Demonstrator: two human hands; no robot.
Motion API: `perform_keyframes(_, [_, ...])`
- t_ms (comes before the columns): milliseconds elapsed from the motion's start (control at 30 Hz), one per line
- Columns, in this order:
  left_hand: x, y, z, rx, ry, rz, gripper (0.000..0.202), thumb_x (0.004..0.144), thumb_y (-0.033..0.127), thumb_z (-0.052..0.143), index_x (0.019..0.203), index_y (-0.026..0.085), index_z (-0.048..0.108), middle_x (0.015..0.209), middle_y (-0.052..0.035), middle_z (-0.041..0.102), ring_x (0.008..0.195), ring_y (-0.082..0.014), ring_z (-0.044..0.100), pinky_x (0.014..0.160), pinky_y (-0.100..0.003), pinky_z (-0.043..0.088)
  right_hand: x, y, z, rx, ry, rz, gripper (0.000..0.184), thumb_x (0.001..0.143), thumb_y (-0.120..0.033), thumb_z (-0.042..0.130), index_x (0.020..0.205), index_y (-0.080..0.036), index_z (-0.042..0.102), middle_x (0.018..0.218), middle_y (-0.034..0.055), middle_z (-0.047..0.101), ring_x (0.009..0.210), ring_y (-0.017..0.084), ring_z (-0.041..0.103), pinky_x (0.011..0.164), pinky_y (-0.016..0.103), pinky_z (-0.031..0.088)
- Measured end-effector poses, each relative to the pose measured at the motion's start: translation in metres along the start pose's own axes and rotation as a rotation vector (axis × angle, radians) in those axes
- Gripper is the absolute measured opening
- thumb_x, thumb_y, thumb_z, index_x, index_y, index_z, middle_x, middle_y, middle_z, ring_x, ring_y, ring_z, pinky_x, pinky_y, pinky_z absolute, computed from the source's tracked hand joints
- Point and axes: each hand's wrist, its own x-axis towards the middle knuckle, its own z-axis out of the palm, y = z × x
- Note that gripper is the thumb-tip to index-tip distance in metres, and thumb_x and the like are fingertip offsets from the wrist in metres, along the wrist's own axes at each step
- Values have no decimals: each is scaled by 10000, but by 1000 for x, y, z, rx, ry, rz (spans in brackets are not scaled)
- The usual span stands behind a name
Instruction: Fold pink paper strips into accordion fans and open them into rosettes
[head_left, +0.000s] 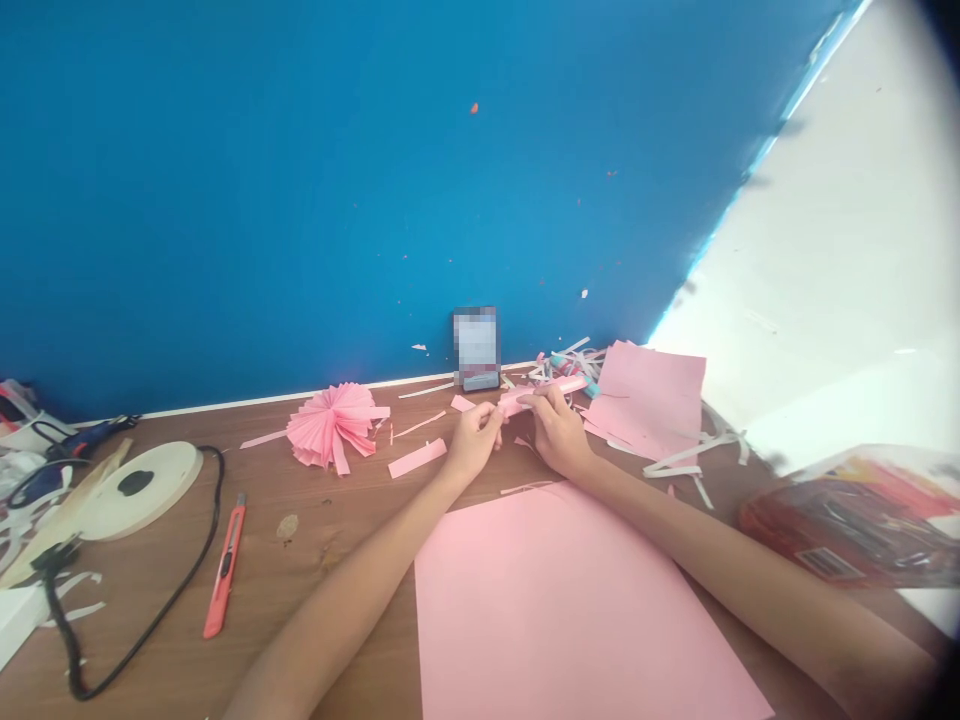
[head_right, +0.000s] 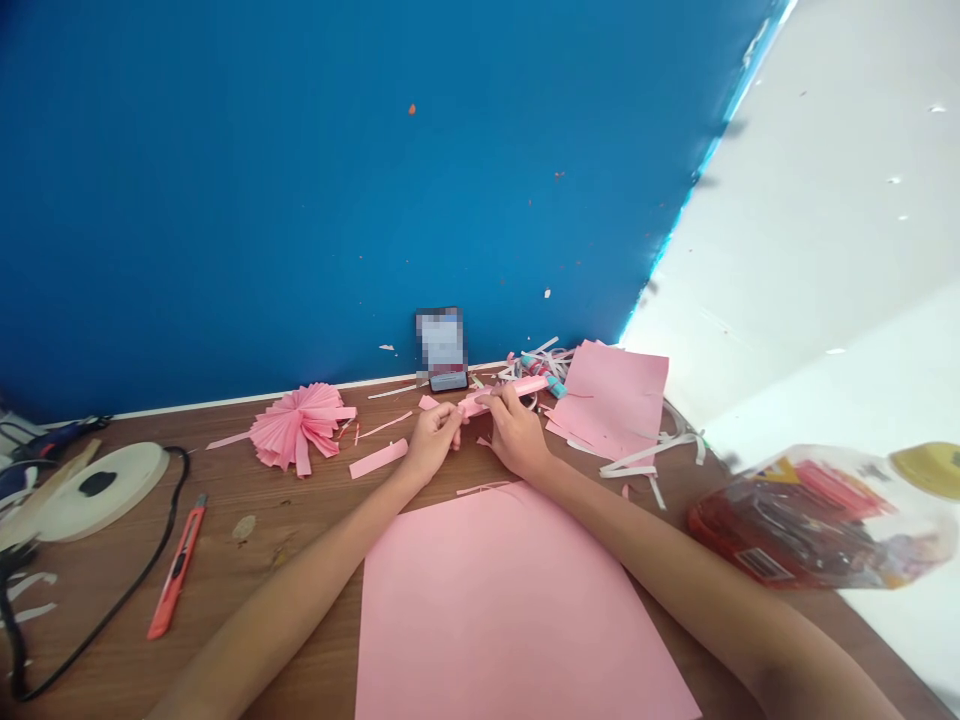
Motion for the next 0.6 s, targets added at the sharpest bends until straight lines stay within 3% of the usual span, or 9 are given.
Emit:
perform_keyframes(400, [-8, 15, -1, 28, 243, 77, 358, 878, 439, 476, 648, 168, 514, 451, 44, 447, 436, -77, 423, 476, -203, 336, 17, 4, -16, 206, 335, 246, 214, 895, -156, 394, 937, -225, 592, 937, 71, 465, 917, 213, 506, 805, 385, 458])
perform_keyframes(600, [-14, 17, -1, 6, 287, 127, 361, 879, 422, 483, 616, 176, 476, 466, 42, 439, 455, -84, 425, 493, -213, 345, 28, 14, -22, 299, 449, 419, 213, 874, -183, 375, 890, -208, 586, 963, 58, 487, 942, 191, 509, 849, 367, 437])
